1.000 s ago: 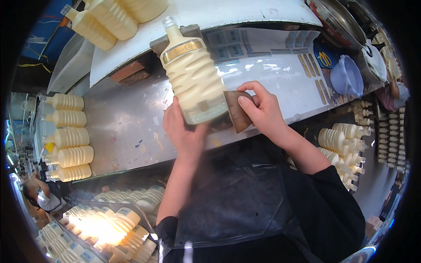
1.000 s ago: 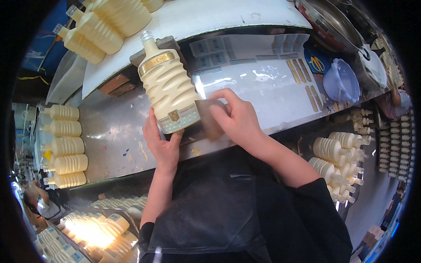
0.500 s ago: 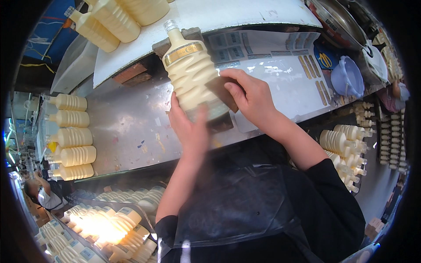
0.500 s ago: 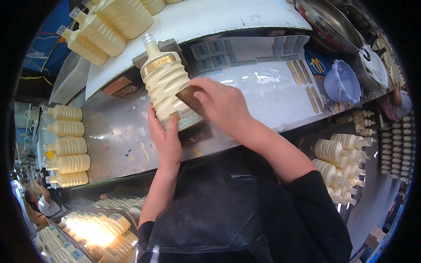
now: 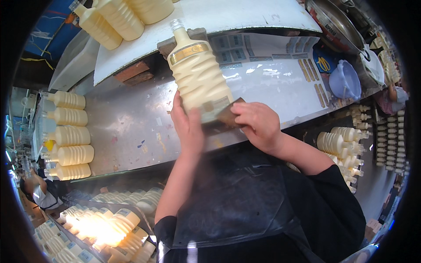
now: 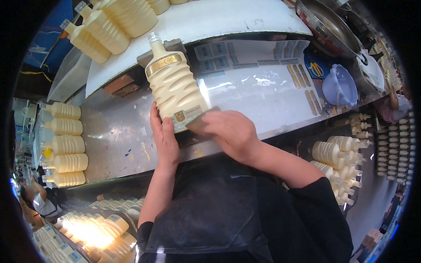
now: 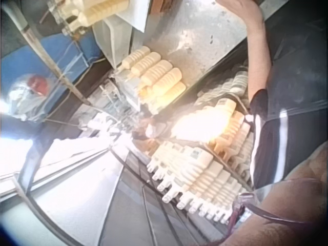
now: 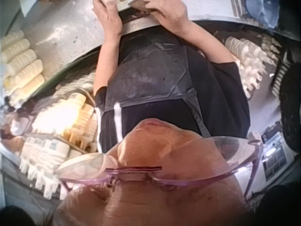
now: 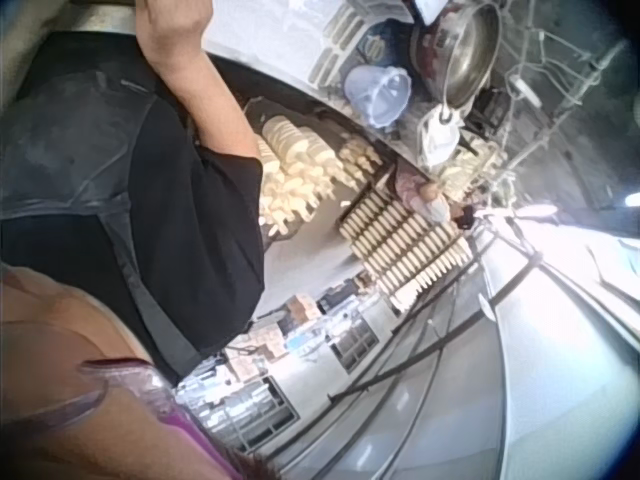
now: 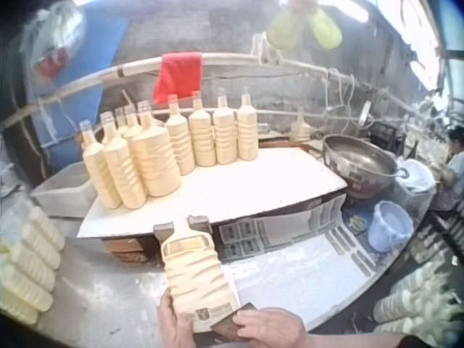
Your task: The person applies rectangular labels to the neck and body of a plastic bottle, smoothing each label with a small tool. The person repeats this process on multiple bottles, placing finished bottles aside.
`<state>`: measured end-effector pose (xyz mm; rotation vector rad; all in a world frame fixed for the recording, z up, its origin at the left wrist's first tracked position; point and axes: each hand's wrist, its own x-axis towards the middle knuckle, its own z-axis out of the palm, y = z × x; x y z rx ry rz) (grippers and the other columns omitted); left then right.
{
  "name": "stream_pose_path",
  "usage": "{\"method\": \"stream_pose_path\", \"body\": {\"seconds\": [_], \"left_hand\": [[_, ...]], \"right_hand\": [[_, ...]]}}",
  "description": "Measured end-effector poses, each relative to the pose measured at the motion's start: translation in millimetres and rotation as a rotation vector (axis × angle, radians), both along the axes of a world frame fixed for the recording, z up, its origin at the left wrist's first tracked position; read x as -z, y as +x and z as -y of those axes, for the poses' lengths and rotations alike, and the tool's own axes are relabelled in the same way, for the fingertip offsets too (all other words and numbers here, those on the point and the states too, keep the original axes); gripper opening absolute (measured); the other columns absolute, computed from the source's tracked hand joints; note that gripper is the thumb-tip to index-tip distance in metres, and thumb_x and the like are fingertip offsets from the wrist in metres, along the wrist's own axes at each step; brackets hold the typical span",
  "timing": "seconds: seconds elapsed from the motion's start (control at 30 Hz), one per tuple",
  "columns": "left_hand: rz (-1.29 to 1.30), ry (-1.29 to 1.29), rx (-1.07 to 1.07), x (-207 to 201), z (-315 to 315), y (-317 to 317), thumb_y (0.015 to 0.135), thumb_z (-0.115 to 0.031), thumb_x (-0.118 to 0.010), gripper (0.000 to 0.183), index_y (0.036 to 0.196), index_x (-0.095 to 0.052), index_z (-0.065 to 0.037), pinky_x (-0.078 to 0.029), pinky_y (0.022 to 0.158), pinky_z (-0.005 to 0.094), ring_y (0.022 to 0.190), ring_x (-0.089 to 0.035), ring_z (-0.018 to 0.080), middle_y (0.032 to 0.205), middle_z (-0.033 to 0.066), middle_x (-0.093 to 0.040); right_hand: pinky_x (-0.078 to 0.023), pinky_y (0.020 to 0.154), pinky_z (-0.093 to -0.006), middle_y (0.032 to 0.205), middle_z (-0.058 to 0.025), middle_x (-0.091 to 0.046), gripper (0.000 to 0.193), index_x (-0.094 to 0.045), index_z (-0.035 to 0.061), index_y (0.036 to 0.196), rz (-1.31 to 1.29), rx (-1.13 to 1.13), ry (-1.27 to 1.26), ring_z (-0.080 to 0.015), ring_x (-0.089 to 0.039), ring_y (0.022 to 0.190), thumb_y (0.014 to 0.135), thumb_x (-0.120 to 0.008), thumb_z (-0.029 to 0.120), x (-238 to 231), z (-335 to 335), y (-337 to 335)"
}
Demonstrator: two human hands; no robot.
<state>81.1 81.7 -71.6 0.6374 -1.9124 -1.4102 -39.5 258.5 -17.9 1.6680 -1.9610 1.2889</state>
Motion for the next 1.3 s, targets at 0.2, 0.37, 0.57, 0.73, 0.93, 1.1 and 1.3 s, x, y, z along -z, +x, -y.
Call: {"method": "stream_pose_path", "body": {"seconds": [0.2,0.37,0.57,0.73,0.93,1.1,1.3], "left_hand": [[0.102,0.013,-0.005,-1,5,5,0.106,-0.033,-0.049,0.063,0.156,-0.036,0.003,-0.028,0.120,0.0434,0.140,-0.041,0.0336,0.151,0.0228,-0.044],[-0.030,0.212,0.084,2,14,12,0.107,-0.026,-0.047,0.055,0.154,-0.042,0.001,-0.031,0.120,0.0403,0.141,-0.044,0.0297,0.150,0.0196,-0.049],[-0.028,0.259,0.115,-3,17,17,0.107,-0.024,-0.044,0.051,0.154,-0.046,-0.002,-0.031,0.120,0.0396,0.141,-0.044,0.0289,0.150,0.0182,-0.050],[-0.105,0.335,0.173,-1,20,18,0.110,-0.023,-0.040,0.051,0.155,-0.042,0.000,-0.031,0.120,0.0387,0.143,-0.043,0.0274,0.153,0.0174,-0.047],[-0.335,0.949,0.299,-5,31,22,0.113,-0.026,-0.034,0.052,0.157,-0.038,0.002,-0.033,0.121,0.0383,0.147,-0.041,0.0259,0.159,0.0171,-0.043],[-0.176,0.677,0.309,-14,32,24,0.114,-0.032,-0.032,0.054,0.157,-0.038,0.001,-0.036,0.119,0.0396,0.144,-0.043,0.0262,0.157,0.0170,-0.044],[-0.119,0.671,0.334,-19,37,28,0.114,-0.041,-0.023,0.061,0.157,-0.040,-0.001,-0.035,0.118,0.0401,0.141,-0.044,0.0256,0.158,0.0149,-0.044]], "right_hand": [[-0.058,0.077,-0.0385,0.106,-0.0109,-0.076,0.036,-0.070,0.0061,0.101,0.131,0.142,-0.024,-0.0317,-0.074,0.094,0.068,-0.077,-0.008,-15,10,-7],[-0.053,0.069,-0.0370,0.102,-0.0103,-0.075,0.041,-0.073,0.0072,0.104,-0.128,-0.049,0.029,-0.0270,-0.073,0.089,0.066,-0.079,-0.007,-30,18,13],[-0.052,0.071,-0.0342,0.101,-0.0072,-0.075,0.033,-0.073,0.0063,0.104,-0.227,-0.007,0.106,-0.0242,-0.072,0.085,0.072,-0.075,0.000,-50,31,12],[-0.050,0.073,-0.0325,0.107,-0.0069,-0.072,0.039,-0.073,0.0061,0.114,-0.282,-0.198,0.278,-0.0210,-0.071,0.092,0.076,-0.070,0.009,-53,29,34],[-0.045,0.075,-0.0318,0.101,-0.0063,-0.065,0.032,-0.071,0.0038,0.108,-0.441,-0.018,0.353,-0.0217,-0.064,0.091,0.077,-0.068,0.011,-75,57,45],[-0.039,0.069,-0.0339,0.083,-0.0051,-0.051,0.016,-0.066,0.0055,0.087,-0.653,-0.148,0.441,-0.0211,-0.052,0.079,0.074,-0.063,0.013,-49,77,64],[-0.041,0.068,-0.0356,0.081,-0.0060,-0.055,0.012,-0.066,0.0071,0.086,-0.657,-0.255,0.530,-0.0227,-0.055,0.077,0.075,-0.062,0.012,-49,90,68]]}}
